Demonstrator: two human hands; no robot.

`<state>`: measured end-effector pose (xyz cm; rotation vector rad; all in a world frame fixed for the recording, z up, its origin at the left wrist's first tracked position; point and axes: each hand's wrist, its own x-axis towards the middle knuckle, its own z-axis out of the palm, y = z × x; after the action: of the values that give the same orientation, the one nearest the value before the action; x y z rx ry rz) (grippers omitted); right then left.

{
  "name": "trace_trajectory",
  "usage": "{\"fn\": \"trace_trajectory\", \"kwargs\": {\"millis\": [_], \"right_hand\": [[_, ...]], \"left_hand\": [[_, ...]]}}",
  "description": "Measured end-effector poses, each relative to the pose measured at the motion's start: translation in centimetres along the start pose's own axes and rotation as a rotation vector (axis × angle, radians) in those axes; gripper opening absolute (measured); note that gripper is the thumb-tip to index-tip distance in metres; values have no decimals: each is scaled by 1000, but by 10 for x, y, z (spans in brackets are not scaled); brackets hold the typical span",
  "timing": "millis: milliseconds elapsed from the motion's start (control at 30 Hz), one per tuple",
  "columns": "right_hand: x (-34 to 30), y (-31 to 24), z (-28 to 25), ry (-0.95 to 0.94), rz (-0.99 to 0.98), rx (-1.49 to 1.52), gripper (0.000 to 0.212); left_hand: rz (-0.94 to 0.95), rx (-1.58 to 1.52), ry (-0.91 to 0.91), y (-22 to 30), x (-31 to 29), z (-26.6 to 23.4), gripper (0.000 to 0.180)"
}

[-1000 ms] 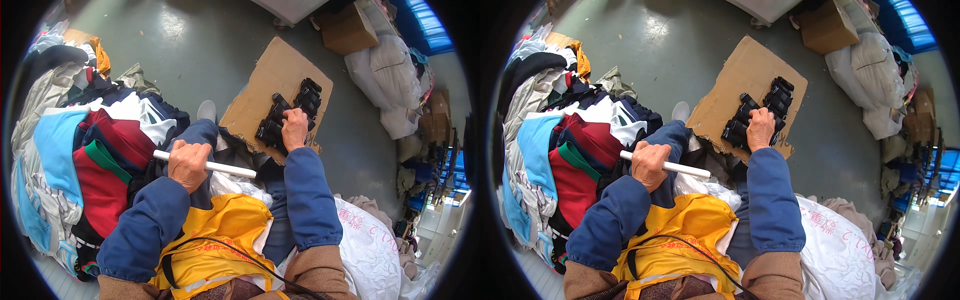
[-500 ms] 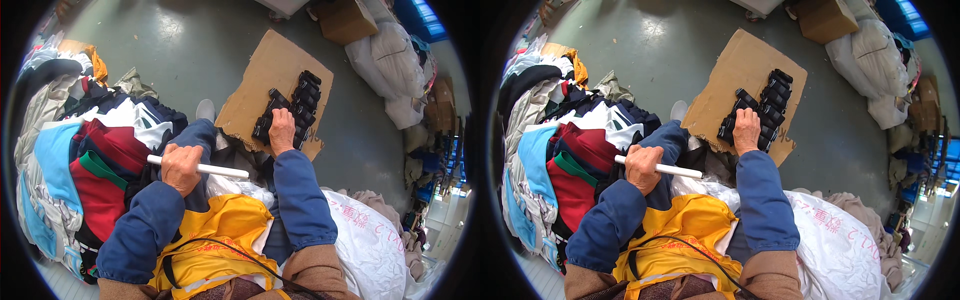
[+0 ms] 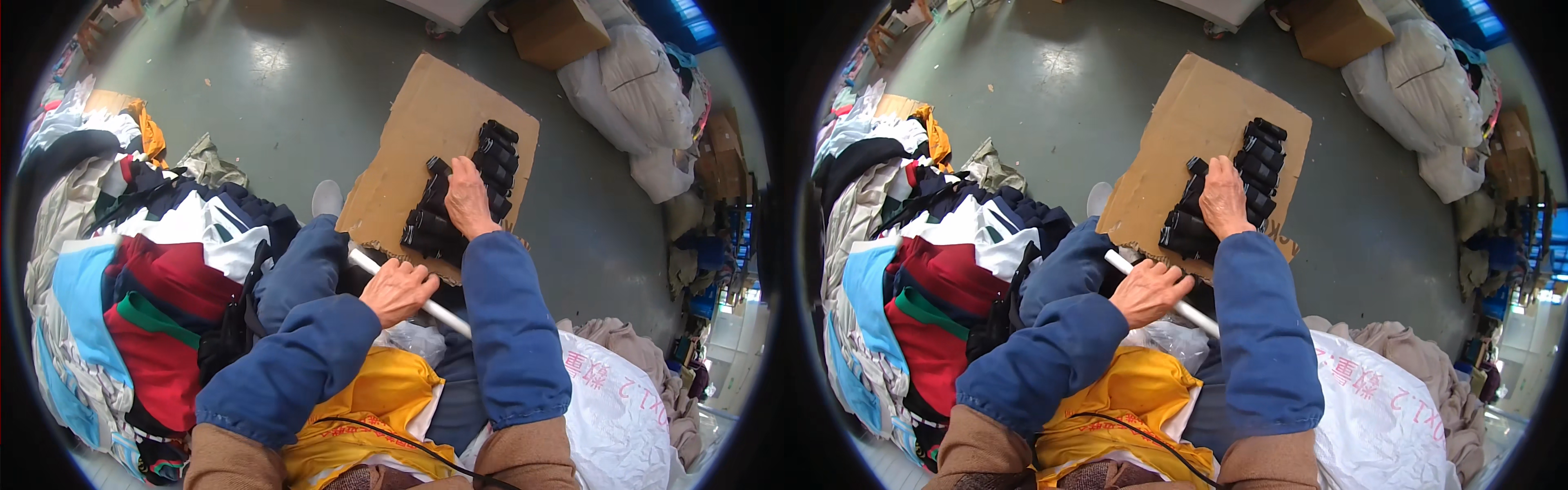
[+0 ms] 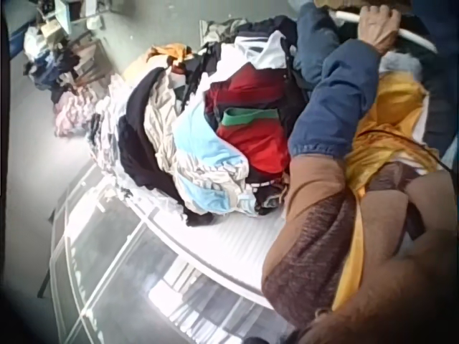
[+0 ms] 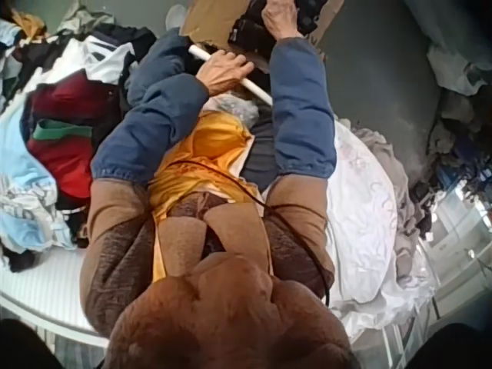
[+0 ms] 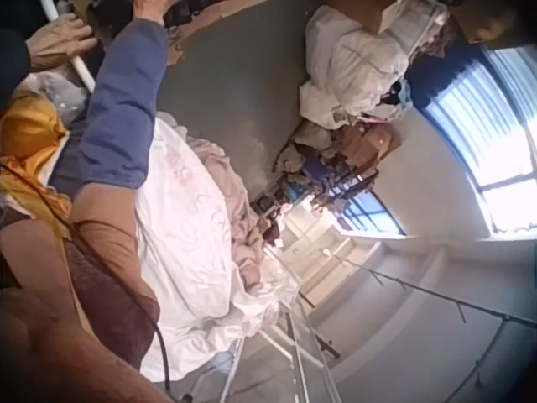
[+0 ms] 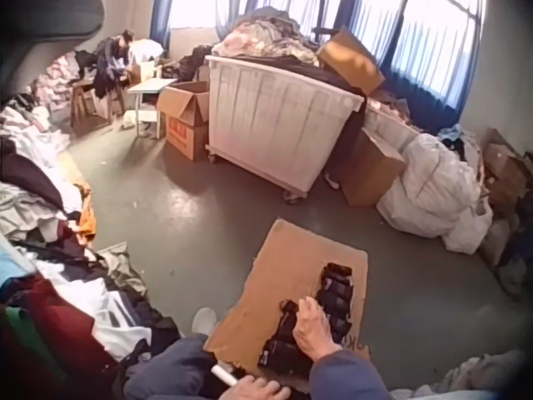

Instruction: Assembling black plastic components onto a white pipe while sitting on the floor in a storage area.

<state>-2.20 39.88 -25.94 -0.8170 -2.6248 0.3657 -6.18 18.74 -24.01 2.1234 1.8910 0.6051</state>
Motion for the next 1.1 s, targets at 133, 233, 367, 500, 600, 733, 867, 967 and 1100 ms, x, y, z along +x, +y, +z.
{"fn": "trace_trajectory", "kwargs": {"millis": [133,233,367,500,600,733,867,967,1100], "right_hand": [[1,0,13,-131,-105,38,33],[0,-3,15,-115,-88,58,30],[-7,-8,16,-130,-61,-6,20],[-10,-16,26,7,-70,-31,12],[-4,-15,23,2,-36,-143,12],[8,-16,13,31,-103,-103,21],[12,-30,4,-167,-222,-93,21],[4,-21,6,-212,-158,-98,21],[-1,-32,6,-63,-198,-61,25]], "left_hand": [[-94,-38,33,-12,10,25,20],[-127,-35,17,-15,15,27,19],[-145,-50,31,-17,18,34,18],[-166,-25,23,-18,18,29,17],[-160,-37,70,-17,21,31,18],[-150,-30,101,-15,18,33,19],[-129,16,111,-17,9,38,17],[-126,-7,101,-13,13,37,17],[-170,14,76,-16,7,32,14]]}}
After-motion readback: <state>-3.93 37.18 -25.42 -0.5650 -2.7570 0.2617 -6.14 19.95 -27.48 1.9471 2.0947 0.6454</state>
